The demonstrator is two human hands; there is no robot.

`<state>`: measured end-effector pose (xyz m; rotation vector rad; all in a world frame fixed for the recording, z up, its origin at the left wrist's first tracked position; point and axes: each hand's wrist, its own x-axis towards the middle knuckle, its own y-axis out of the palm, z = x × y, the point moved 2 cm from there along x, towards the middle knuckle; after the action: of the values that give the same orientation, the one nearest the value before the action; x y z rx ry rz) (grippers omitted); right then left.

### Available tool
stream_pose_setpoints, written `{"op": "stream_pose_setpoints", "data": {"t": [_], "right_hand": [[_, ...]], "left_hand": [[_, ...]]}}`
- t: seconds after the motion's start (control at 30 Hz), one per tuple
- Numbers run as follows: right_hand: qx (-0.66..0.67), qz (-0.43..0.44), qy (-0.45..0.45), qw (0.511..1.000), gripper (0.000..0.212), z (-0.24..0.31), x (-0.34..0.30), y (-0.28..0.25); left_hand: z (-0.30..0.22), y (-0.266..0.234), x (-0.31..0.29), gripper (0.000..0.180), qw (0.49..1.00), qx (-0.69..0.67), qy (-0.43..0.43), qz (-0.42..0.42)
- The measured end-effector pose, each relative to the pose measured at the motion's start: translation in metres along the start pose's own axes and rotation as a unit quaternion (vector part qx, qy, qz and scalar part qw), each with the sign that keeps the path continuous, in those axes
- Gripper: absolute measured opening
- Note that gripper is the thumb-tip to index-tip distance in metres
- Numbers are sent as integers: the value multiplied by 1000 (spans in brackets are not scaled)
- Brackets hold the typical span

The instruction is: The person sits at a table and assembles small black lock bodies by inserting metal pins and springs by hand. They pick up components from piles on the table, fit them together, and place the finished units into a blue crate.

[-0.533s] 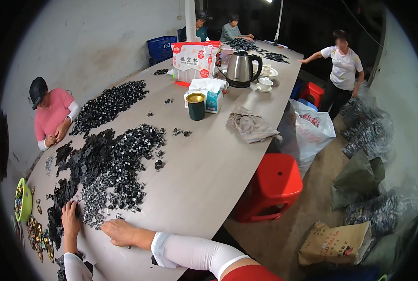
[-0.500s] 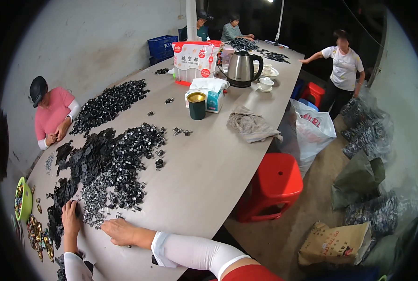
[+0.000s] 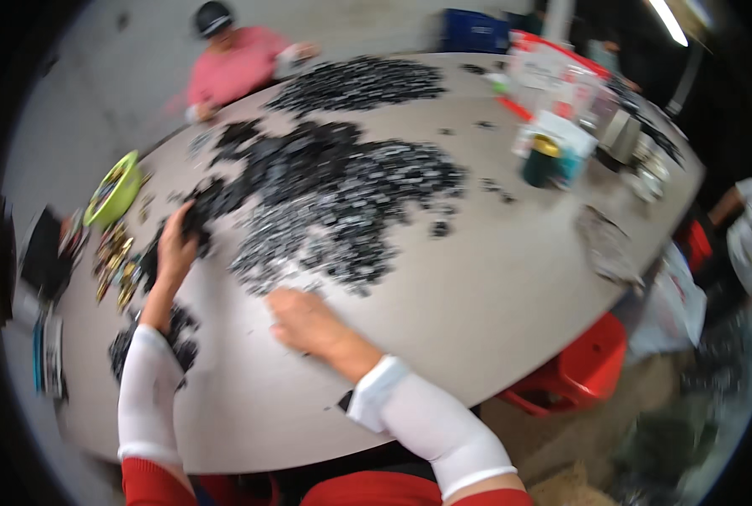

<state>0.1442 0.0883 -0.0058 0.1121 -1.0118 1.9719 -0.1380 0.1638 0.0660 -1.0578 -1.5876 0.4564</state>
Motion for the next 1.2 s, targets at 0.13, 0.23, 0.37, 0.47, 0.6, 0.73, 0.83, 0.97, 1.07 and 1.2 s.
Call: {"op": "stream_pose_setpoints", "data": {"t": [0.13, 0.23, 0.37, 0.47, 0.6, 0.73, 0.83, 0.97, 1.07, 1.2], "right_hand": [[-47, 7, 13, 999, 25, 8, 1, -12], [-47, 29, 37, 998, 24, 17, 3, -15], [-50, 54, 68, 995, 24, 19, 5, -13], [-54, 56, 73, 994, 23, 22, 6, -18], [-61, 53, 74, 994, 23, 21, 4, -22], [-68, 51, 68, 994, 24, 22, 4, -19], [-67, 46, 65, 995, 25, 21, 4, -17], [-63, 45, 75, 994, 26, 22, 4, -19], [-53, 48, 87, 994, 27, 22, 4, -20], [-53, 49, 94, 993, 28, 22, 4, -23]], "left_hand": [[-7, -13, 0, 56, 997, -55, -29, -40], [-9, -32, -9, 54, 993, -84, -62, -61], [-11, -53, -32, 53, 973, -183, -107, -89], [-38, -67, -53, 50, 969, -228, -65, -73], [-81, -72, -100, 53, 974, -215, -69, -2], [-113, -65, -156, 66, 985, -108, 64, 117], [-122, -54, -186, 65, 967, -29, 92, 238], [-132, -64, -190, 64, 969, -75, 55, 231], [-130, -66, -193, 62, 972, -33, 51, 225], [-146, -71, -185, 51, 976, -59, 43, 205]]}}
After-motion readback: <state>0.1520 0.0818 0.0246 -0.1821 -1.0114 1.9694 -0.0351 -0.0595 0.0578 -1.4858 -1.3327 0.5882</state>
